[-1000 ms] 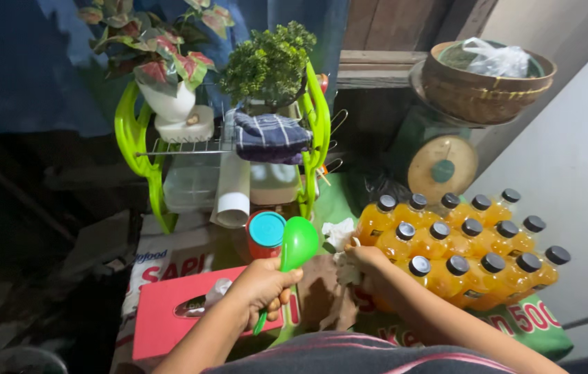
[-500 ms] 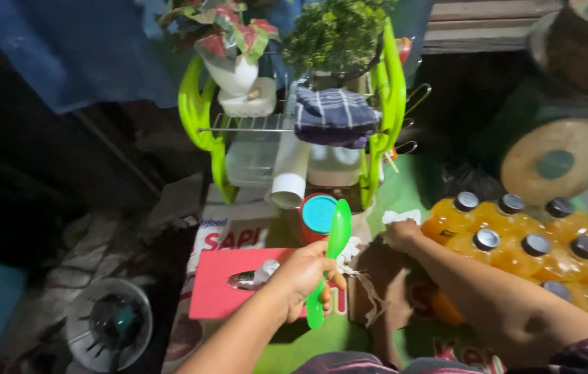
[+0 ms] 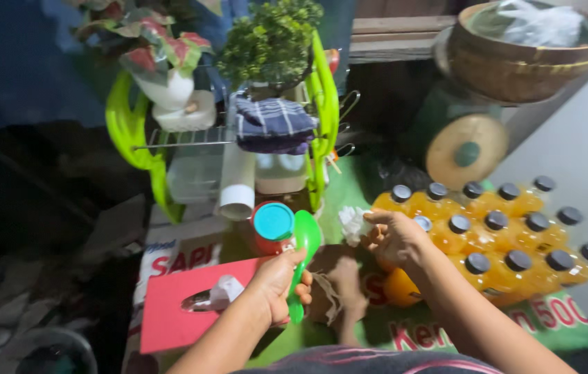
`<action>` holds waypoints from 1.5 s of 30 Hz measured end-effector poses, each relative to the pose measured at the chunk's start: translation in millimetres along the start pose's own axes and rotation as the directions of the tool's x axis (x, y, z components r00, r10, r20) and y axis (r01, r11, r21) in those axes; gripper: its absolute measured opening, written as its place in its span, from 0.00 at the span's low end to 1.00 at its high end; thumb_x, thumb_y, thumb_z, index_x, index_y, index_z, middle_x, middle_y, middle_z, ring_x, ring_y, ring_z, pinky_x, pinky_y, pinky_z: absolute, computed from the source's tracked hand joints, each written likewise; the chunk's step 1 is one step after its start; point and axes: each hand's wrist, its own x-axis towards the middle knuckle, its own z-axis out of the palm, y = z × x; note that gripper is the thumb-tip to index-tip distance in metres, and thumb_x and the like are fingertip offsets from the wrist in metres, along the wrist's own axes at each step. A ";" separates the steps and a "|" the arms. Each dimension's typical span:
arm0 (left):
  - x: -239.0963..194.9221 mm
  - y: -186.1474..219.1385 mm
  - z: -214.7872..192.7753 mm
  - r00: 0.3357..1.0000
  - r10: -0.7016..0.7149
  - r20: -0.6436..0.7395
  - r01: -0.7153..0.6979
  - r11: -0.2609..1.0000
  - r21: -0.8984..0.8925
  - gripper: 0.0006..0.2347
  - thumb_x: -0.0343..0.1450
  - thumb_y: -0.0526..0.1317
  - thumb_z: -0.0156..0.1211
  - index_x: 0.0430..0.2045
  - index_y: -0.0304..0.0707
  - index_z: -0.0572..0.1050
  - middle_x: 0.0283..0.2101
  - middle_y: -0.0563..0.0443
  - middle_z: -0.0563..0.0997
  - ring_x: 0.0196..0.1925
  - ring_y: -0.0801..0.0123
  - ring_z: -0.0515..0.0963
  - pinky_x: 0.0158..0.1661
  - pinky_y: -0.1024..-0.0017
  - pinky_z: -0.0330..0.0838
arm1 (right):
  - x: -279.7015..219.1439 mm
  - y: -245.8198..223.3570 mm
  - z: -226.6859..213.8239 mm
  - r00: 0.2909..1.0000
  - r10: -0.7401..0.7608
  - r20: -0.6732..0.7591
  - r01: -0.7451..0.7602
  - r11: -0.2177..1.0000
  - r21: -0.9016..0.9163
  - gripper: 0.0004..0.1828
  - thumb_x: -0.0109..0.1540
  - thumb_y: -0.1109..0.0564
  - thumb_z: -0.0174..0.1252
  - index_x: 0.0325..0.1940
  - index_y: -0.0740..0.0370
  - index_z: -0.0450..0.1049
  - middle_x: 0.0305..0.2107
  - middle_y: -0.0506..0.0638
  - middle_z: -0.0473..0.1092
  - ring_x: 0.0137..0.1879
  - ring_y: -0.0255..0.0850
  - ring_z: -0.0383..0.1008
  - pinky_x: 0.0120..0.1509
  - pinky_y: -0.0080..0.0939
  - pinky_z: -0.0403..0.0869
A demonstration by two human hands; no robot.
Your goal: The person wipes a wooden cutting board, a green plastic spoon, a red plastic ring, and a metal knife using a white tissue. The person then places the cleaned items into a green dish rack.
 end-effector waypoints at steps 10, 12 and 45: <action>10.0 -7.5 18.7 0.995 -0.070 0.074 0.063 0.994 0.091 0.18 0.71 0.59 0.54 0.35 0.45 0.76 0.24 0.49 0.75 0.18 0.71 0.68 0.19 0.75 0.63 | -165.2 -7.6 43.1 0.922 0.093 0.375 -0.083 0.996 -0.044 0.15 0.56 0.60 0.58 0.47 0.61 0.75 0.30 0.52 0.75 0.28 0.37 0.71 0.32 0.33 0.69; 9.6 -8.9 21.2 0.997 -0.014 0.075 0.001 0.986 0.164 0.17 0.71 0.58 0.54 0.33 0.45 0.78 0.26 0.50 0.79 0.19 0.71 0.72 0.19 0.74 0.63 | -168.9 12.6 45.2 0.872 0.121 0.474 -0.004 0.970 -0.242 0.15 0.57 0.61 0.58 0.49 0.61 0.75 0.32 0.52 0.76 0.31 0.36 0.74 0.33 0.32 0.69; -19.9 -12.3 12.1 0.971 0.235 0.028 -0.235 0.938 0.253 0.11 0.73 0.35 0.56 0.48 0.36 0.71 0.34 0.41 0.81 0.14 0.73 0.65 0.16 0.70 0.64 | 166.9 116.1 -32.0 0.964 -0.189 0.185 0.114 -0.335 -0.935 0.15 0.60 0.54 0.59 0.49 0.63 0.77 0.49 0.63 0.75 0.55 0.57 0.78 0.59 0.52 0.76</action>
